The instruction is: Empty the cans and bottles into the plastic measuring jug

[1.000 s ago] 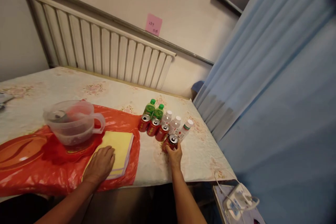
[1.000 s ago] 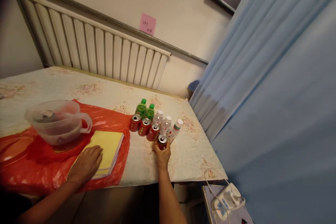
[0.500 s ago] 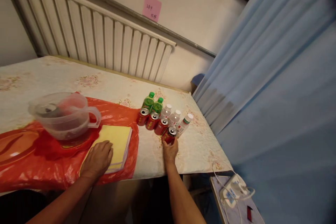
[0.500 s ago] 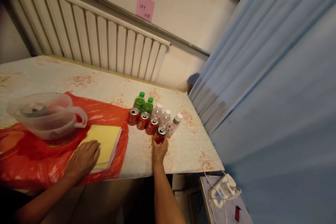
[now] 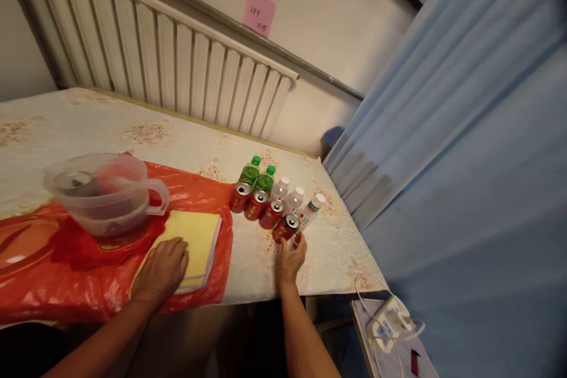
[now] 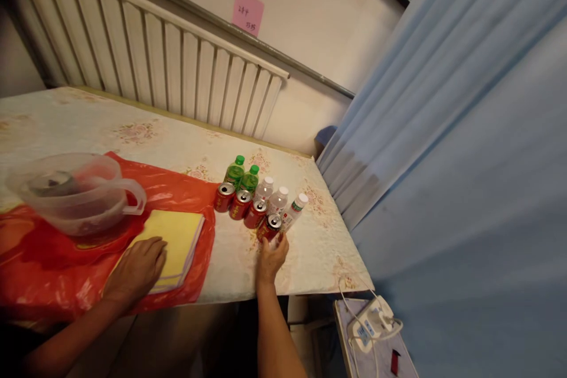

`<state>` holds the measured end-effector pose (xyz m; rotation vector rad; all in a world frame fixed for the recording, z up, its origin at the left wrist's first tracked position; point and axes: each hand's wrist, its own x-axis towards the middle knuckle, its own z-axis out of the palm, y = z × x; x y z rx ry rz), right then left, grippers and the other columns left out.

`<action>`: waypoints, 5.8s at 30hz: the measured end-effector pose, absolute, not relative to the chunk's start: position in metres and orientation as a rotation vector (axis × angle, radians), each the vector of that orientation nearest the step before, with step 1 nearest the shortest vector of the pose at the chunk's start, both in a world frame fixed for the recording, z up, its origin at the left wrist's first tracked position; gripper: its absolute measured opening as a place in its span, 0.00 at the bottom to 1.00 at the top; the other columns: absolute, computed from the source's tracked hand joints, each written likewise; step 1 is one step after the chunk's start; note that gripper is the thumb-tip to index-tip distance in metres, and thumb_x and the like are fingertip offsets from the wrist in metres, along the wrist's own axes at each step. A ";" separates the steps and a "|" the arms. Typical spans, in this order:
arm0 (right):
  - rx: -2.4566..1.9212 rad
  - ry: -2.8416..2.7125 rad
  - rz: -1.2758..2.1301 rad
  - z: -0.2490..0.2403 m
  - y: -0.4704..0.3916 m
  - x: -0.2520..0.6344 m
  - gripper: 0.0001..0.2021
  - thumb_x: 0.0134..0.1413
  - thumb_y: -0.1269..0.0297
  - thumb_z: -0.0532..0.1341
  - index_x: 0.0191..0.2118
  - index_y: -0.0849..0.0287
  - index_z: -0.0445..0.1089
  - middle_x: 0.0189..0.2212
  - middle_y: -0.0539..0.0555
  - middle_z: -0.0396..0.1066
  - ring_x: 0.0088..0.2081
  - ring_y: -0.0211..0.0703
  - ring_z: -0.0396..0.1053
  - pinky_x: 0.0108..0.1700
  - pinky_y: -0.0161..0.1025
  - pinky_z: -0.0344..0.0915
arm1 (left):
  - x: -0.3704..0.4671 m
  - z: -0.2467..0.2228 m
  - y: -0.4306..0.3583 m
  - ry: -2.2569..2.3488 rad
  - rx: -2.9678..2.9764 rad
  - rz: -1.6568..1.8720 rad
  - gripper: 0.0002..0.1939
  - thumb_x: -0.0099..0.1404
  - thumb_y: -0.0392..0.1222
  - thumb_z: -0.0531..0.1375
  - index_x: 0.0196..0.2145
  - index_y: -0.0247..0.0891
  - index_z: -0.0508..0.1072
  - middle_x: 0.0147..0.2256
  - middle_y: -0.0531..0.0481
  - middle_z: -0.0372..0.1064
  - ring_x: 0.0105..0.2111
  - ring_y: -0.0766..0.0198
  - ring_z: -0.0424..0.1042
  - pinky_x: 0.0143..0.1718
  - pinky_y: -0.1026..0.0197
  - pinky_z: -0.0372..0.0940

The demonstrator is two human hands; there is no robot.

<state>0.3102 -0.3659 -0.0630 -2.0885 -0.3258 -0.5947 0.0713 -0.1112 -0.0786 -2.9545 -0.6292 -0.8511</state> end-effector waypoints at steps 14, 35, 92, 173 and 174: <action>-2.468 -1.419 -0.248 0.088 -0.330 0.358 0.26 0.52 0.73 0.62 0.58 0.59 0.66 0.56 0.59 0.68 0.56 0.50 0.63 0.60 0.44 0.59 | 0.070 -0.070 -0.118 -0.686 -2.999 -0.819 0.14 0.69 0.39 0.51 0.44 0.32 0.75 0.47 0.35 0.73 0.48 0.45 0.70 0.48 0.47 0.65; -2.856 -1.401 -0.071 0.090 -0.299 0.361 0.20 0.57 0.56 0.66 0.52 0.60 0.71 0.47 0.63 0.73 0.47 0.51 0.70 0.47 0.40 0.62 | 0.069 -0.062 -0.124 -0.761 -3.045 -0.841 0.13 0.68 0.37 0.52 0.41 0.34 0.76 0.47 0.35 0.74 0.48 0.45 0.70 0.48 0.46 0.64; -2.237 -0.392 -0.297 -0.027 -0.414 0.324 0.17 0.54 0.59 0.56 0.46 0.62 0.70 0.33 0.59 0.76 0.34 0.50 0.74 0.39 0.42 0.69 | 0.072 -0.072 -0.118 -0.718 -3.005 -0.843 0.13 0.68 0.38 0.51 0.41 0.35 0.75 0.48 0.36 0.73 0.48 0.46 0.70 0.48 0.47 0.64; -2.100 -0.371 -0.419 -0.098 -0.372 0.350 0.26 0.48 0.54 0.64 0.51 0.64 0.72 0.45 0.66 0.77 0.46 0.58 0.74 0.48 0.46 0.66 | 0.070 -0.072 -0.116 -0.683 -2.998 -0.817 0.15 0.69 0.40 0.50 0.44 0.32 0.75 0.48 0.34 0.73 0.47 0.45 0.70 0.48 0.46 0.64; -2.101 -0.379 -0.428 -0.099 -0.372 0.350 0.26 0.48 0.54 0.64 0.51 0.65 0.72 0.45 0.66 0.77 0.46 0.58 0.74 0.48 0.46 0.66 | 0.070 -0.072 -0.116 -0.680 -2.997 -0.818 0.15 0.69 0.39 0.50 0.44 0.32 0.75 0.47 0.34 0.73 0.47 0.45 0.70 0.48 0.46 0.64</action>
